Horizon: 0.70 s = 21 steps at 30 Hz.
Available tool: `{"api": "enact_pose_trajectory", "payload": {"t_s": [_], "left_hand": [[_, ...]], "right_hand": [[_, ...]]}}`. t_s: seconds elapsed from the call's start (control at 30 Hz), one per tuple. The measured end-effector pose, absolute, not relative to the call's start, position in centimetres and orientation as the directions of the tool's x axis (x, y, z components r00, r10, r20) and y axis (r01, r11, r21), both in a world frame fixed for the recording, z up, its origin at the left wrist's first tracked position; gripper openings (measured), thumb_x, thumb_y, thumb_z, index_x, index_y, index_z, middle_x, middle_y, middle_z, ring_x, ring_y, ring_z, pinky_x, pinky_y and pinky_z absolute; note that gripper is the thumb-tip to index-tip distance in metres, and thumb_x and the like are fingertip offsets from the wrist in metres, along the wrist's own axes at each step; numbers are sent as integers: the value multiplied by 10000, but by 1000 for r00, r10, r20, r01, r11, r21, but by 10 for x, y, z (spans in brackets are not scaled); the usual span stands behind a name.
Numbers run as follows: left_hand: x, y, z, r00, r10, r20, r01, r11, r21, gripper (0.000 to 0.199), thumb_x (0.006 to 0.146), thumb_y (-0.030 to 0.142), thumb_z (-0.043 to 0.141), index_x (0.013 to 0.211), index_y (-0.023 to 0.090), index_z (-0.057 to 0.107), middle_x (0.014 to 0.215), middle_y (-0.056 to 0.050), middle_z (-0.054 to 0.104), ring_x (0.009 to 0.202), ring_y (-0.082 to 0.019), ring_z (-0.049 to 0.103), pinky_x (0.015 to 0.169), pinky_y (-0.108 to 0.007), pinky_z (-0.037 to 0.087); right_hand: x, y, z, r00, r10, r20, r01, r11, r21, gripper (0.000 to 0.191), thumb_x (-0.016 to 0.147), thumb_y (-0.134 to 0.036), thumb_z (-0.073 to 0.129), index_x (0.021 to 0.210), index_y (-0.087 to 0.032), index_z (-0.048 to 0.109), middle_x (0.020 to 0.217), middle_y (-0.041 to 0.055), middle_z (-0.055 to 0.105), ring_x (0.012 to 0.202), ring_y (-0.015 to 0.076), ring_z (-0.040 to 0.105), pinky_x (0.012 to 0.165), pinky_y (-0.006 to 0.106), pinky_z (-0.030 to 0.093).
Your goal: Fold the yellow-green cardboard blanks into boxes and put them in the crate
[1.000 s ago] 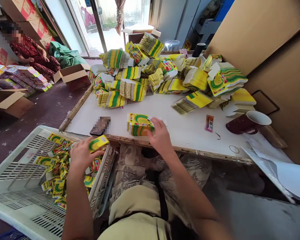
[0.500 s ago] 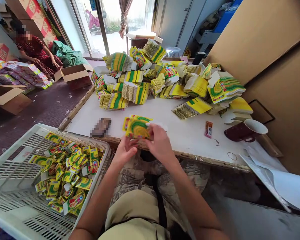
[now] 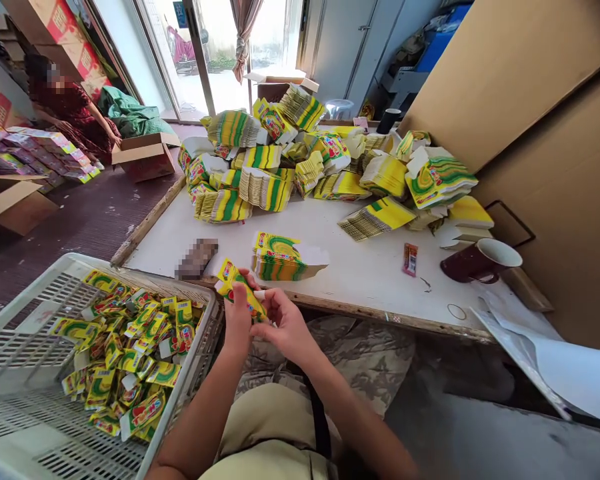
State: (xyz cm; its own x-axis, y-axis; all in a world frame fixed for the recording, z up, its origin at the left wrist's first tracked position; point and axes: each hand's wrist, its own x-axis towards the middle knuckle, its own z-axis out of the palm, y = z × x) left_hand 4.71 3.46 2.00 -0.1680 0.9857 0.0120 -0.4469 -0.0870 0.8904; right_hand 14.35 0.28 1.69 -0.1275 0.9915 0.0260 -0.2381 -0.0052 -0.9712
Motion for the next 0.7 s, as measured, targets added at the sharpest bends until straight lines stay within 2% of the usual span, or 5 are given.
{"api": "enact_pose_trajectory", "payload": {"t_s": [0.1, 0.33, 0.47, 0.6, 0.7], "left_hand": [[51, 29, 22, -84, 993, 78, -492, -109, 864, 733, 666, 836, 571, 1076, 229, 611, 981, -53, 635, 838, -176, 625, 727, -280, 530], [54, 29, 15, -167, 985, 35, -432, -105, 896, 283, 803, 468, 716, 838, 187, 701, 789, -4, 698, 719, -137, 630, 692, -240, 504], [38, 29, 27, -96, 989, 111, -393, -140, 909, 447, 830, 587, 630, 1062, 211, 697, 1069, -76, 717, 965, -224, 666, 842, -332, 522], [11, 25, 58, 94, 923, 373, 6, -375, 927, 892, 718, 783, 582, 1425, 258, 439, 1462, -136, 481, 1350, -331, 446, 1104, -478, 365], [7, 24, 64, 394, 874, 286, 466, -458, 757, 877, 660, 590, 784, 1391, 230, 459, 1361, -150, 563, 1279, -349, 510, 1094, -521, 363]], "right_hand": [[157, 7, 20, -36, 999, 39, -250, 29, -968, 362, 648, -381, 832, 851, -216, 583, 697, -55, 542, 653, 125, 506, 611, 241, 428], [167, 7, 13, 114, 993, 17, -296, 51, -954, 280, 695, -390, 804, 678, -216, 585, 670, -33, 596, 650, 144, 544, 649, 287, 472], [181, 5, 13, 231, 943, 240, 27, 241, -970, 161, 774, -348, 756, 709, -235, 661, 693, -6, 625, 669, 168, 562, 627, 308, 468], [201, 1, 23, 97, 736, 670, 649, 464, -603, 162, 897, -209, 627, 840, -298, 749, 782, 10, 706, 788, 181, 597, 810, 367, 467], [203, -4, 26, -139, 600, 788, 699, 623, -351, 275, 926, -127, 568, 954, -344, 734, 855, -30, 728, 962, 168, 621, 1076, 415, 357]]}}
